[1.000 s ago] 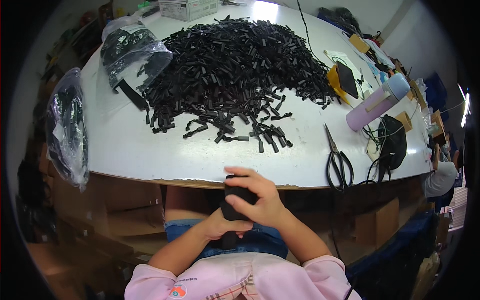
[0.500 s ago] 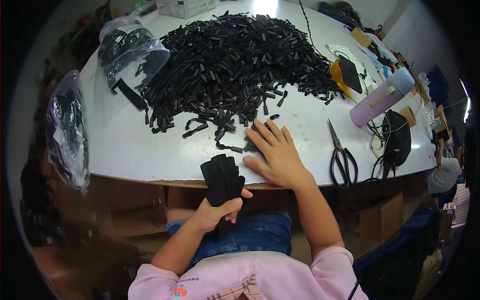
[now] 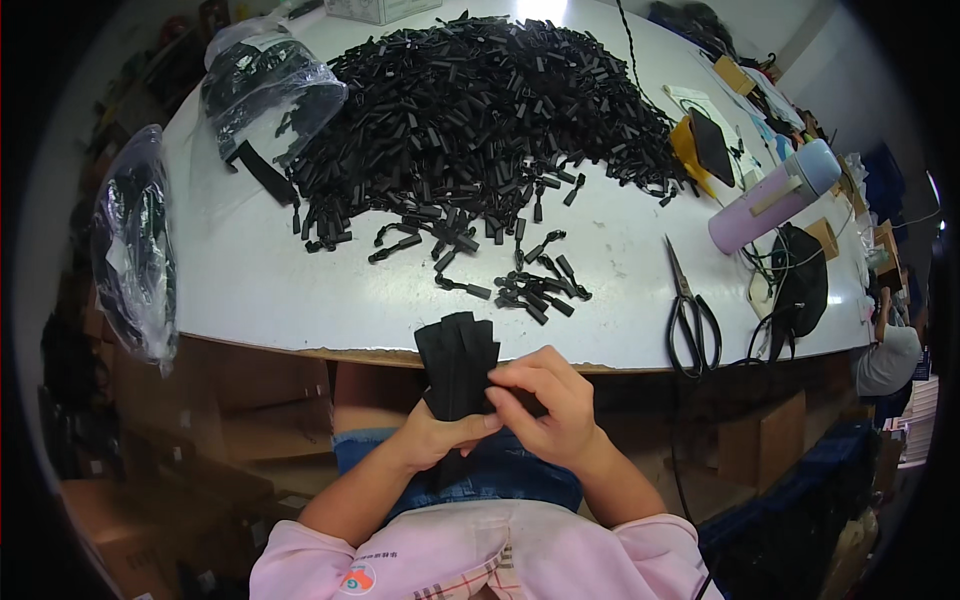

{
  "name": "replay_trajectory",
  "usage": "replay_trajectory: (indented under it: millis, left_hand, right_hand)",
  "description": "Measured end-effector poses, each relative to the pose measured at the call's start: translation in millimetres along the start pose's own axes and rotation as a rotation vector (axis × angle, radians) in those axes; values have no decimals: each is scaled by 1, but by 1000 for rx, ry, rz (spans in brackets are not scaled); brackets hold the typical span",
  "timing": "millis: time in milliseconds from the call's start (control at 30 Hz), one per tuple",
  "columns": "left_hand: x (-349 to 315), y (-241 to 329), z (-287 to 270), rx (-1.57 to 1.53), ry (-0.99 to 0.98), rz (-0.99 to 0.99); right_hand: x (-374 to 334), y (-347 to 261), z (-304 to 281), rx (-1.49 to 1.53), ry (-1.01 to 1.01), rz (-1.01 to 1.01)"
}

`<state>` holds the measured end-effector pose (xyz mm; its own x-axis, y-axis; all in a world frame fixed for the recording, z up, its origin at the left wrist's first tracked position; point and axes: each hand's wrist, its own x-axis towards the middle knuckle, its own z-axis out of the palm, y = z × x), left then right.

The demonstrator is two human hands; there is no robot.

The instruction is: The person is manually assembling small black plastic components onto a fabric strap at a workstation.

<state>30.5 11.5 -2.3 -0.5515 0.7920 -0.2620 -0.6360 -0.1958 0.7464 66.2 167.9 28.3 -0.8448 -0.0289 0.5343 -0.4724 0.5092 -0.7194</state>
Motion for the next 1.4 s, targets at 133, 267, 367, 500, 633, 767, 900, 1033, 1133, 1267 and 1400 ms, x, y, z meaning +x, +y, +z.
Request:
replay_trajectory:
  millis: [133,267,367,500,633,767,900,1033,1133,1267,1400]
  left_hand:
    - [-1,-2,9,10,163,267]
    - [-3,-12,6,191,131,322]
    - [-4,-13,8,183,134,295]
    - [-5,-8,10,299,270,354]
    - [-9,2,8,377,268,345]
    - [-6,5,16,317,370,425]
    - [-8,-1,10,440,339,548]
    - [-7,4,-5,911,132,925]
    - [-7,3,10,388,499,566]
    - [-4,0,-3,107,532,375]
    - [-3,-1,0,171,543,404]
  right_hand:
    - [-8,-3,1,588,-11,385]
    - [-9,-9,9,696,26,460]
    - [-8,-12,12,698,118,488]
    - [-10,-5,13,580,82,522]
    - [-6,-4,4,327,-101,403]
    - [-6,-3,8,361,-74,427]
    - [-10,2,20,560,-14,470]
    - [-5,0,24,1107,-45,899]
    - [16,7,25,299,83,453]
    - [40,37,20,-697,116,24]
    - [39,41,10,-730,31,-71]
